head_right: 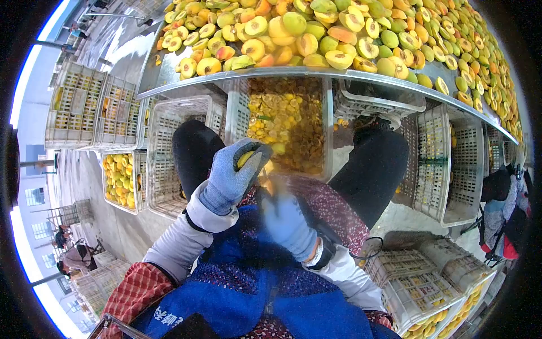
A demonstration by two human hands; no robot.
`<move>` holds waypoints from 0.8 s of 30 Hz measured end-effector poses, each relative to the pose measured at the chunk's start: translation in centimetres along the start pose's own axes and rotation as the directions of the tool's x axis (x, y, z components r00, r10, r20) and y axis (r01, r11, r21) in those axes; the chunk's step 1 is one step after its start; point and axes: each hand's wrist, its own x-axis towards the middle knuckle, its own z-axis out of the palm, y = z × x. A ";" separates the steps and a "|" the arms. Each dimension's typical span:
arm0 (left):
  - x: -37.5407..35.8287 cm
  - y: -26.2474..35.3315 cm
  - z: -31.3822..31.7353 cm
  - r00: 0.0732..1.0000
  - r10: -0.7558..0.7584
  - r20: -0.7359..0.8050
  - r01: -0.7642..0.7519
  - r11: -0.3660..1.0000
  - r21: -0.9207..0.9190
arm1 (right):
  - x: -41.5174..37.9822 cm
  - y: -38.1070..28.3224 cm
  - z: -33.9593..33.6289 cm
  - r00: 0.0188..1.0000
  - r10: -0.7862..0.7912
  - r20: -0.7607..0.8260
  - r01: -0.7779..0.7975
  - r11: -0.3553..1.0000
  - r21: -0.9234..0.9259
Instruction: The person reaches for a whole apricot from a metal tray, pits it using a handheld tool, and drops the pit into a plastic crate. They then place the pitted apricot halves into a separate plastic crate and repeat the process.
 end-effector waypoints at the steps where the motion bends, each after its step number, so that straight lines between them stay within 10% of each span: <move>1: 0.0 0.0 0.2 1.000 0.001 0.004 -0.001 1.000 0.000 | -0.1 0.0 0.0 1.000 0.001 -0.017 -0.001 1.000 -0.003; 6: 0.3 -0.6 1.6 0.972 0.107 -0.210 -0.144 0.975 -0.169 | 0.7 -1.1 -0.5 0.986 0.165 0.011 -0.166 0.985 0.037; 10: 0.1 0.1 0.9 0.999 0.000 -0.044 -0.004 0.997 -0.072 | 0.5 -0.9 -0.3 0.996 0.025 -0.082 -0.028 0.999 -0.036; 15: -0.2 0.4 2.8 0.930 0.075 -0.360 -0.226 0.888 -0.401 | 1.3 -1.6 0.1 0.978 -0.038 -0.207 0.032 0.999 -0.031; 24: -0.2 0.3 1.8 0.952 0.130 -0.278 -0.207 0.941 -0.269 | 1.0 -1.9 -1.1 0.983 0.162 0.082 -0.166 0.986 0.033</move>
